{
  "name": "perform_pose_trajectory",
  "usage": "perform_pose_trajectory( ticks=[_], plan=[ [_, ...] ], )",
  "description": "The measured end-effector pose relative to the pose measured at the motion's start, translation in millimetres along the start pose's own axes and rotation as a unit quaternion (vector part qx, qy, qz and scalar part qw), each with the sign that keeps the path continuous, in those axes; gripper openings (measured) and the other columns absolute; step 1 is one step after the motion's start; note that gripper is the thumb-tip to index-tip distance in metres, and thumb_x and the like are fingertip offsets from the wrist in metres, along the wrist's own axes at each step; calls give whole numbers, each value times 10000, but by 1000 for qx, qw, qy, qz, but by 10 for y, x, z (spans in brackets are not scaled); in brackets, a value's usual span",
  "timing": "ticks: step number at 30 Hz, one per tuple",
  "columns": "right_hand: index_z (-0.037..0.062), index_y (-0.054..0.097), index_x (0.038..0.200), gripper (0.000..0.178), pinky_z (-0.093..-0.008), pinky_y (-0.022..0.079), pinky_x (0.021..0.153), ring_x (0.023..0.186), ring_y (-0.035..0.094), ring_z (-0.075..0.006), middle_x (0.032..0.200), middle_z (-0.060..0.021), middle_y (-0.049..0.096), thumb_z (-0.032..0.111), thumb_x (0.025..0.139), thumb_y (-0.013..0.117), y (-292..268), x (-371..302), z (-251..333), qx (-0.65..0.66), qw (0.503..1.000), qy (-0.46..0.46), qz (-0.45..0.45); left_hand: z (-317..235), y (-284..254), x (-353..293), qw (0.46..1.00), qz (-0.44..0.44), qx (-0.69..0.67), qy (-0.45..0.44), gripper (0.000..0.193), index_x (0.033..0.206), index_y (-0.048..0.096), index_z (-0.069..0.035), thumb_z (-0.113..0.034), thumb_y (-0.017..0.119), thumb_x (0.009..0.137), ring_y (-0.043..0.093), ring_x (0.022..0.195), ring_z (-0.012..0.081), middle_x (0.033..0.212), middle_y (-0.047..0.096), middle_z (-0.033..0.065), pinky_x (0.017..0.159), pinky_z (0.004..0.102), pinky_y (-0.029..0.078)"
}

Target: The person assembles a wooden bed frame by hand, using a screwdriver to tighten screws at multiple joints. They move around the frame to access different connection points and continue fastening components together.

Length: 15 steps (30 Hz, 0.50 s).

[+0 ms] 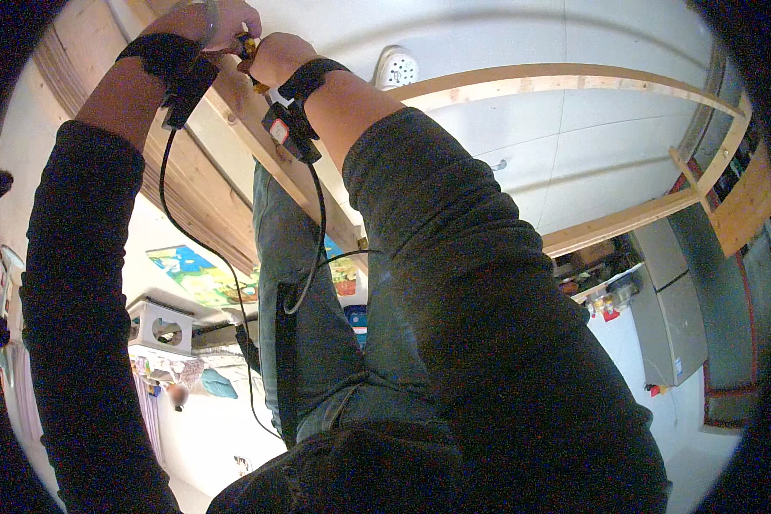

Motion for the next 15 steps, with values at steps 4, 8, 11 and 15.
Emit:
perform_pose_trajectory(
  ticks=[4, 8, 11, 15],
  plan=[
    [45, 642, 876, 500, -375, 465, 705, 768, 606, -288, 803, -153, 629, 506, 848, 451, -36, -3, -12, -39, 999, 21, -23, 17, 1, 1, 1000, -4, -2, -8, 345, 1157, 545, -82, -137, 538, 816, 553, 949, 235, 1091, 582, 92, 797, 377, 449],
    [101, 649, 893, 445, -377, 462, 725, 810, 601, -283, 829, -139, 630, 488, 865, 432, -25, 31, -22, -64, 998, 1, -24, 0, 11, -43, 1000, -9, -9, -14, 338, 1148, 550, -78, -141, 537, 816, 554, 938, 235, 1080, 585, 95, 791, 378, 449],
    [137, 645, 914, 414, -379, 460, 727, 823, 598, -284, 827, -127, 629, 471, 882, 403, 22, 75, -28, -66, 997, -28, -16, -15, 25, -91, 1000, -10, -15, -23, 332, 1141, 554, -75, -143, 536, 817, 554, 929, 235, 1071, 588, 97, 787, 379, 448],
    [151, 634, 934, 392, -372, 464, 716, 804, 601, -274, 796, -117, 626, 451, 893, 384, 52, 111, 0, -122, 990, -74, -19, -34, 64, -154, 999, -3, -22, -38, 325, 1132, 559, -71, -147, 535, 817, 555, 918, 234, 1059, 591, 99, 782, 380, 447]
  ],
)
Point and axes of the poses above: each hand's wrist, its own x-axis towards the middle knuckle, its own y-axis out of the palm, z = x × y, the point moved 7 cm from there along x, towards the middle knuckle
